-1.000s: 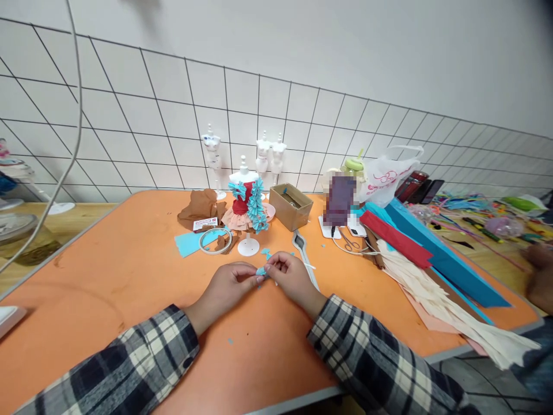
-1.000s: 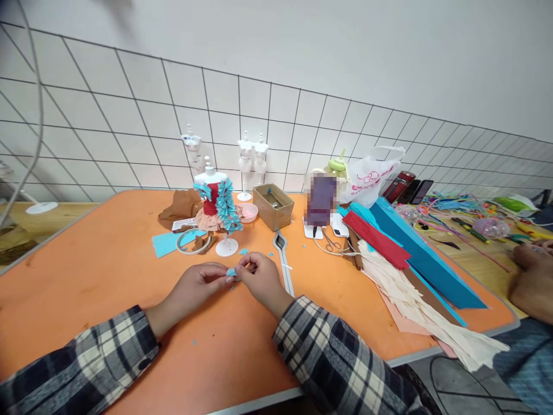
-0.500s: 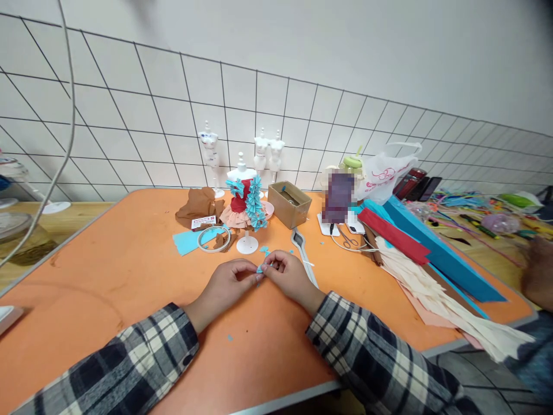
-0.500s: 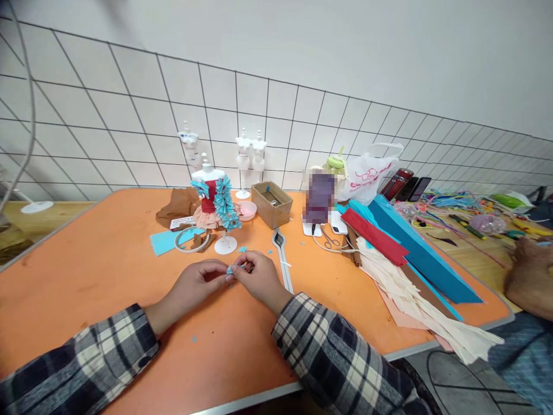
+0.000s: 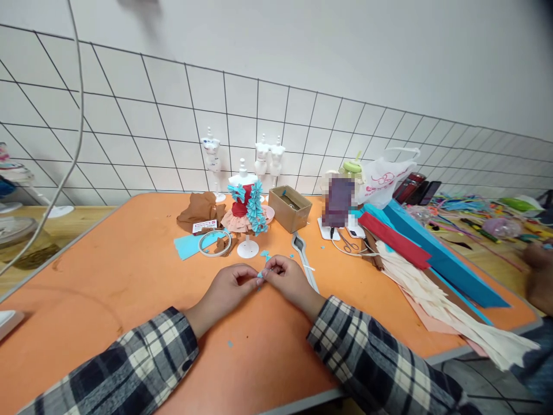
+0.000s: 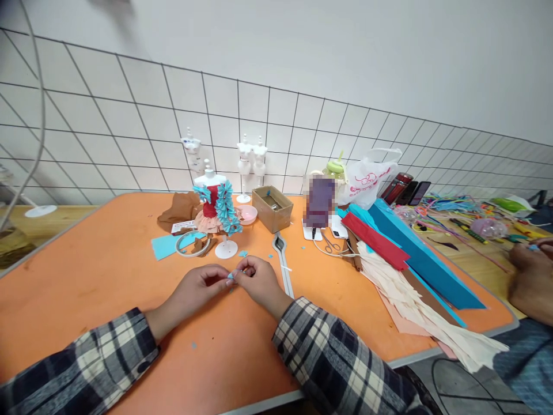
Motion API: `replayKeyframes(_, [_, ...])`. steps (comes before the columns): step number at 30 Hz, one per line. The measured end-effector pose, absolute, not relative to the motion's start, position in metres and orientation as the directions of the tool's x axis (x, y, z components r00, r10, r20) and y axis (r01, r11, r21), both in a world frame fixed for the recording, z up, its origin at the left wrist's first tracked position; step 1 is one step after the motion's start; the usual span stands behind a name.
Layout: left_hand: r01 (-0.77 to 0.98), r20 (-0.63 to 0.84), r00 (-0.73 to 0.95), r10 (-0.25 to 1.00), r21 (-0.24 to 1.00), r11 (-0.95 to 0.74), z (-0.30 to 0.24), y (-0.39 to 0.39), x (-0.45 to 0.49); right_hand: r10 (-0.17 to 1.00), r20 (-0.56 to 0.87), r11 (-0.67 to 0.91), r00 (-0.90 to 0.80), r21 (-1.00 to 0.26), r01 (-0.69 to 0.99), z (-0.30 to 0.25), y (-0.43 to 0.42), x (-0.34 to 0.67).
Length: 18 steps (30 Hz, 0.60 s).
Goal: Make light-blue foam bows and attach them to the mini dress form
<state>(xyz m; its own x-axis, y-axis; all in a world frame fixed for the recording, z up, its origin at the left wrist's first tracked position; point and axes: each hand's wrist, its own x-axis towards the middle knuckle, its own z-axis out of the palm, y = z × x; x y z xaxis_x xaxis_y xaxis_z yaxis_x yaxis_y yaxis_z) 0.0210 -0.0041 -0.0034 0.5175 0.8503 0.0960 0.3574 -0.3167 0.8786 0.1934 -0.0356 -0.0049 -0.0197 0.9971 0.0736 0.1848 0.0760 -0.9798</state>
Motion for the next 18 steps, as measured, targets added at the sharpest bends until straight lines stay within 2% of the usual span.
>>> replayKeyframes(3, [0.308, 0.084, 0.511, 0.855, 0.911, -0.274, -0.001, -0.004, 0.021, 0.993, 0.086, 0.088, -0.077, -0.996, 0.026, -0.002, -0.035, 0.198])
replayKeyframes(5, [0.260, 0.048, 0.521, 0.852, 0.942, -0.212, 0.002, -0.004, 0.020, 0.986, 0.145, 0.145, -0.079, -0.989, -0.006, 0.000, -0.034, 0.204])
replayKeyframes(9, [0.173, -0.048, 0.639, 0.768, 0.981, -0.082, 0.005, 0.000, 0.015, 0.931, 0.316, 0.344, -0.186, -0.927, 0.151, 0.004, -0.034, 0.213])
replayKeyframes(13, [0.137, -0.084, 0.751, 0.655, 0.990, -0.030, 0.008, 0.006, 0.009, 0.884, 0.365, 0.429, -0.291, -0.881, 0.199, 0.008, -0.039, 0.210])
replayKeyframes(16, [0.112, -0.069, 0.763, 0.643, 0.993, -0.027, 0.009, 0.007, 0.008, 0.896, 0.374, 0.425, -0.239, -0.879, 0.217, 0.008, -0.041, 0.206])
replayKeyframes(18, [0.077, -0.005, 0.701, 0.714, 0.995, -0.069, 0.009, 0.007, 0.009, 0.920, 0.356, 0.385, -0.166, -0.899, 0.207, 0.007, -0.040, 0.206])
